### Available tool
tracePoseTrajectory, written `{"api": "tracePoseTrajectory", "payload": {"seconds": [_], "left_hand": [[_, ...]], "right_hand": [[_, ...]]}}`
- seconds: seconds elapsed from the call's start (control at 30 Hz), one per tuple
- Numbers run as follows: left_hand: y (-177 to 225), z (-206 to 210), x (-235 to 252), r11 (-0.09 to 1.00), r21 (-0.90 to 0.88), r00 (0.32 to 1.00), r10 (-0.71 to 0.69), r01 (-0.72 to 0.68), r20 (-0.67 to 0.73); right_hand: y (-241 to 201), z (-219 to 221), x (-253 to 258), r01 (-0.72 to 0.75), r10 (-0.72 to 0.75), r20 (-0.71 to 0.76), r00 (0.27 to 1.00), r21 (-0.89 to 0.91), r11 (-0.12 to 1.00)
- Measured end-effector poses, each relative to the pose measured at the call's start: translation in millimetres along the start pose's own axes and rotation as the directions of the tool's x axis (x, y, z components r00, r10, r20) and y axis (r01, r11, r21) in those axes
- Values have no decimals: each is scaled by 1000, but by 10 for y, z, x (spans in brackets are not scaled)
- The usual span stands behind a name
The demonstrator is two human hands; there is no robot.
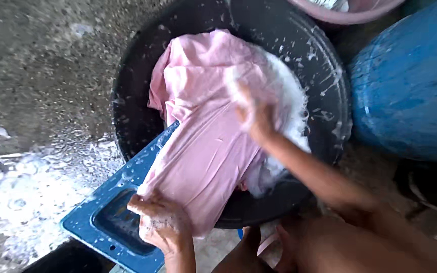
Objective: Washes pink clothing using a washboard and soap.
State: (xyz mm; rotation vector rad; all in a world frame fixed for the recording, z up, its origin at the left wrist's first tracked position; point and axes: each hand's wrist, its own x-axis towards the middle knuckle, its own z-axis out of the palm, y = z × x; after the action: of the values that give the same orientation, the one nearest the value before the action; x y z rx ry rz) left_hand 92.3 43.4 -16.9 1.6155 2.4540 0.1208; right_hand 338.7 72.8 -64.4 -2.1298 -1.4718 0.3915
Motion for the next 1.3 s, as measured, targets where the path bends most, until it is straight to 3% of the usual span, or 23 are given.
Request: {"api": "tracePoseTrajectory", "payload": {"seconds": [0.07,0.13,0.2,0.27,0.33,0.37,0.43,0.5,0.53,0.57,0.6,0.67,0.7,0.73,0.8,0.87,0.93,1.0,1.07,1.2,1.3], "left_hand": [[-54,-24,-2,999,-11,999,35,-35,0],[-71,-56,0,997,-27,997,70,-69,17],[-55,-60,-3,998,-35,998,51,-50,23],[-35,-42,7,999,-29,1000,29,-29,-4],[-19,-15,4,999,-32,999,18,-18,-28],[-17,10,9,999,-42,999,32,-34,-43],[-82,10,-7,995,-59,996,72,-74,-47],[-141,0,-4,988,-92,992,117,-121,-52],[-165,-14,1,984,-108,990,134,-139,-47],[-185,-32,-2,982,-121,989,142,-146,-39],[-190,-32,-6,979,-127,986,155,-161,-54],[-181,-50,-6,970,-154,980,180,-190,-80],[-167,-69,-13,966,-172,979,178,-192,-94],[-149,-82,-20,960,-185,975,190,-210,-119],[-153,-73,-41,929,-203,940,265,-309,-217],[-142,-125,-79,871,-235,884,355,-431,-304],[-81,-200,-69,782,-314,826,414,-538,-383],[-94,-276,-5,689,-392,781,436,-610,-447],[-120,-330,104,622,-488,784,395,-612,-480],[-181,-387,371,662,-664,922,116,-348,-368],[-164,-240,505,736,-648,974,74,-198,-214]], "right_hand": [[-703,326,-681,252,-293,66,954,352,901],[-688,446,-752,312,-427,169,888,459,832],[-27,371,-258,264,-304,125,944,262,928],[640,124,353,37,-25,91,996,-134,990],[701,-141,643,-172,204,90,975,-279,945],[469,-171,547,-160,178,60,982,-227,961],[-267,59,-134,76,-78,33,996,71,995],[-780,291,-723,312,-368,91,925,368,876],[-755,355,-782,378,-456,102,884,417,827],[-542,389,-689,374,-451,103,887,414,830],[-200,373,-451,325,-372,93,923,326,888],[531,145,209,103,-98,81,992,-61,993],[793,-33,522,-60,82,105,991,-198,978],[971,-200,781,-190,219,116,969,-223,956],[1143,-366,1072,-336,333,99,938,18,942],[1190,-248,1111,-481,451,171,876,371,794],[1187,-111,1189,-576,524,247,815,441,688],[1160,-7,1251,-576,537,214,816,385,722],[1082,-35,1312,-507,513,82,854,346,789],[829,-237,1546,-298,362,-249,898,262,918],[699,-229,1872,-233,264,-250,932,146,961]]}}
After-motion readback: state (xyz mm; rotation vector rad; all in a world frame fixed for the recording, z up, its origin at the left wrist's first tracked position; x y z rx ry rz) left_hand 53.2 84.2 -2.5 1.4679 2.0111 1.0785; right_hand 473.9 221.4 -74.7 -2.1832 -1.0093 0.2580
